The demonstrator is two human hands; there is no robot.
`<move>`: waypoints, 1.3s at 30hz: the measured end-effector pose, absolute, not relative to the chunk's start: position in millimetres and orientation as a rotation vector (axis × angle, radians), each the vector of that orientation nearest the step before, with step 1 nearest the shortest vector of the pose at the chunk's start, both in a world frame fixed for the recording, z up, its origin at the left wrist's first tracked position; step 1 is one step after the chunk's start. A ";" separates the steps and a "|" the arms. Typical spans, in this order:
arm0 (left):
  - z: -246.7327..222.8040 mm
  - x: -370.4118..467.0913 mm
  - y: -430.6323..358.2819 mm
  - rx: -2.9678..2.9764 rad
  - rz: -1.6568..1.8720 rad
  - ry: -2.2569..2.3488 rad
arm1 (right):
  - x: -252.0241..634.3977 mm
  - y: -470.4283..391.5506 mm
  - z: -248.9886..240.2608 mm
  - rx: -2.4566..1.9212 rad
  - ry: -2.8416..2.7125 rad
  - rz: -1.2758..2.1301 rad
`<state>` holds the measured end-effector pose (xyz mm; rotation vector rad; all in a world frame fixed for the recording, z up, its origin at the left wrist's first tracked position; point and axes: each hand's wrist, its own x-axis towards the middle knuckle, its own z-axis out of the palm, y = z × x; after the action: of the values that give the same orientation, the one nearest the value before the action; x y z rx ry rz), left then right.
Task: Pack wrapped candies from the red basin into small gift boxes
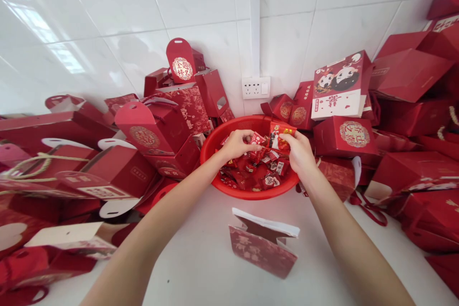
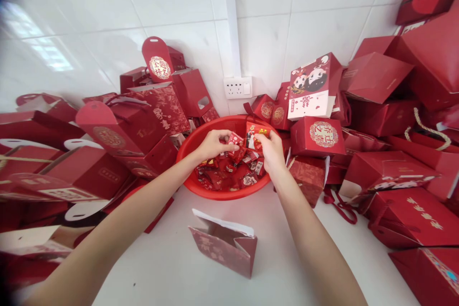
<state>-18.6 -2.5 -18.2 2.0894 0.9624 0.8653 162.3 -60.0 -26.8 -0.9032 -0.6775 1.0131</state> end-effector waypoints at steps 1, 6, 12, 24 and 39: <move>-17.7 -18.3 -3.3 2.085 0.869 0.949 | 161.9 -59.6 -27.0 -0.903 -0.673 1.010; -18.0 -18.1 -5.9 2.095 0.897 1.005 | 160.5 -58.7 -27.7 -0.897 -0.642 1.038; -24.5 -22.1 4.6 1.979 0.996 1.305 | 160.4 -59.7 -27.2 -0.878 -0.606 1.016; -23.1 -22.3 11.6 1.685 1.098 0.976 | 159.3 -62.4 -22.2 -0.930 -0.586 1.063; -10.2 1.6 1.7 1.710 1.043 0.697 | 162.9 -64.1 -24.0 -0.899 -0.775 1.127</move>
<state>1.6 1.7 -10.2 1.7097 0.6974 1.0432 162.9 -64.1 -24.0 -0.8985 -0.7750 1.1267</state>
